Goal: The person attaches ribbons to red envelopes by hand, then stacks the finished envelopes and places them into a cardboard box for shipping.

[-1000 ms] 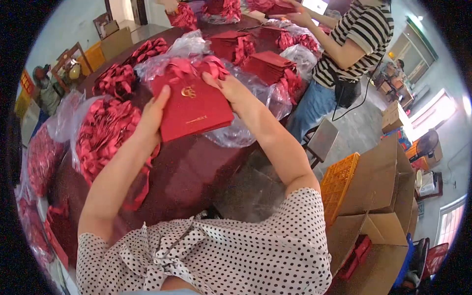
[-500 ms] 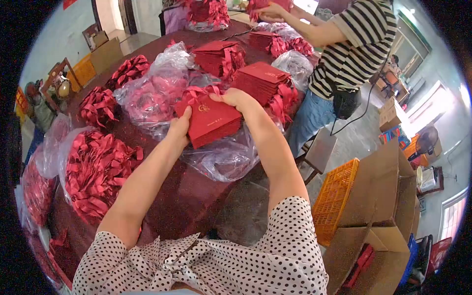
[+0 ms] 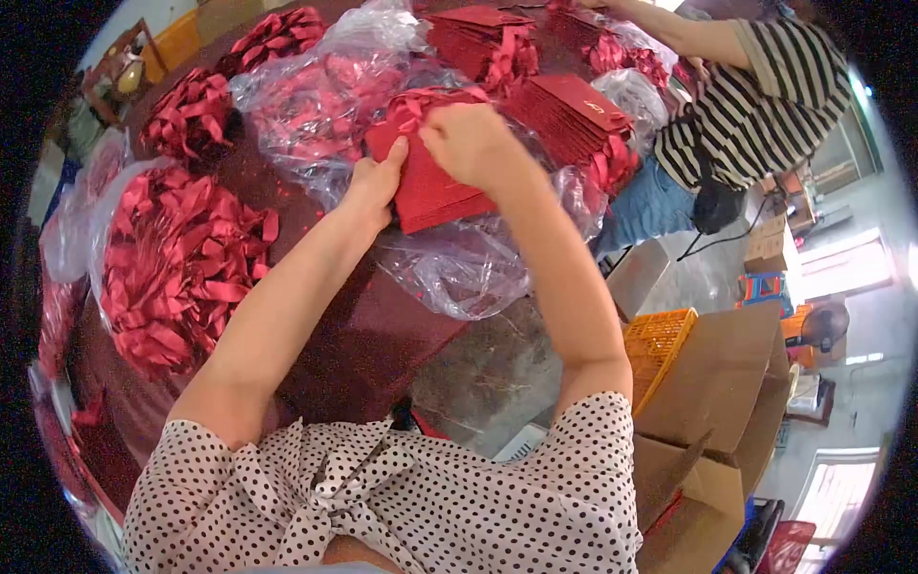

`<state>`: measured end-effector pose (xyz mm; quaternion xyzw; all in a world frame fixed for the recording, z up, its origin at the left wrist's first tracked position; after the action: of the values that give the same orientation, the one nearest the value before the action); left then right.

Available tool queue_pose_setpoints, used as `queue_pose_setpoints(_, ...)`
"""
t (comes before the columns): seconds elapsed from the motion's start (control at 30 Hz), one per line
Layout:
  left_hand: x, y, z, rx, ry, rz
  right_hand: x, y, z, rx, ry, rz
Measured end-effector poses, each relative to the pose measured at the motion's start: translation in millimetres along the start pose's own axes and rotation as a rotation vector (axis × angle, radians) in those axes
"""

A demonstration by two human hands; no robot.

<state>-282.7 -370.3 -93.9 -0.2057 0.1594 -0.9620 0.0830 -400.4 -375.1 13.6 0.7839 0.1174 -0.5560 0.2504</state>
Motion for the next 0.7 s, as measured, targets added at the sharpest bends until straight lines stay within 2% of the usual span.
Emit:
queue_pose_setpoints(0.07,-2.4,14.3,-8.9,0.021,0.04,-0.007,27.0,17.5,9.0,-0.134,-0.173,0.298)
queue_pose_setpoints(0.13,-1.2,9.9,-6.1,0.031,0.033,-0.035,48.3,20.8,11.7,0.025,-0.298,0.198)
queue_pose_setpoints(0.17,-0.9,12.5,-5.0,0.04,0.036,-0.05,61.0,19.3,14.5,0.015,-0.327,0.225)
queue_pose_setpoints(0.23,-3.8,15.4,-5.4,0.008,0.112,-0.007,69.8,11.3,21.1,0.027,-0.198,0.314)
queue_pose_setpoints(0.3,-2.4,12.1,-4.0,0.04,0.096,-0.079,71.4,9.5,24.6,0.067,-0.184,0.291)
queue_pose_setpoints(0.37,-3.2,14.1,-9.2,-0.132,0.02,-0.042,73.0,13.1,26.3,0.148,-0.088,0.091)
queue_pose_setpoints(0.4,-3.2,12.1,-9.6,-0.126,0.022,-0.046,72.3,13.1,26.1,0.148,-0.09,0.099)
queue_pose_setpoints(0.47,2.7,4.0,-10.9,-0.105,-0.126,-0.213,73.3,13.3,27.0,0.181,-0.043,0.06)
queue_pose_setpoints(0.5,2.4,3.2,-16.2,-0.057,-0.114,-0.158,71.8,13.3,25.5,0.177,-0.046,0.066)
queue_pose_setpoints(0.57,5.6,-25.7,-8.1,0.147,0.173,-0.024,71.9,12.2,22.6,0.17,-0.095,0.059)
queue_pose_setpoints(0.6,8.7,-61.9,10.0,0.257,0.555,0.044,76.0,13.2,24.1,0.161,-0.132,0.088)
queue_pose_setpoints(0.67,3.4,-71.1,-10.5,0.853,0.893,0.061,74.2,12.1,22.2,0.163,-0.14,0.099)
queue_pose_setpoints(0.7,7.8,-89.9,1.8,1.05,0.855,-0.084,75.1,11.5,21.3,0.165,-0.147,0.102)
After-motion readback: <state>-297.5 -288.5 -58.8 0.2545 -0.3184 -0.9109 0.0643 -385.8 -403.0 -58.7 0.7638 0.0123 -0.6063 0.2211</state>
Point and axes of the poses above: each hand's wrist, its own y-axis towards the middle knuckle, its own x-axis out of the palm, z = x × y, the point moved 4 cm from there along y, towards the middle knuckle, and after that the axes turned 1 degree about y, right-handed, at the moved point
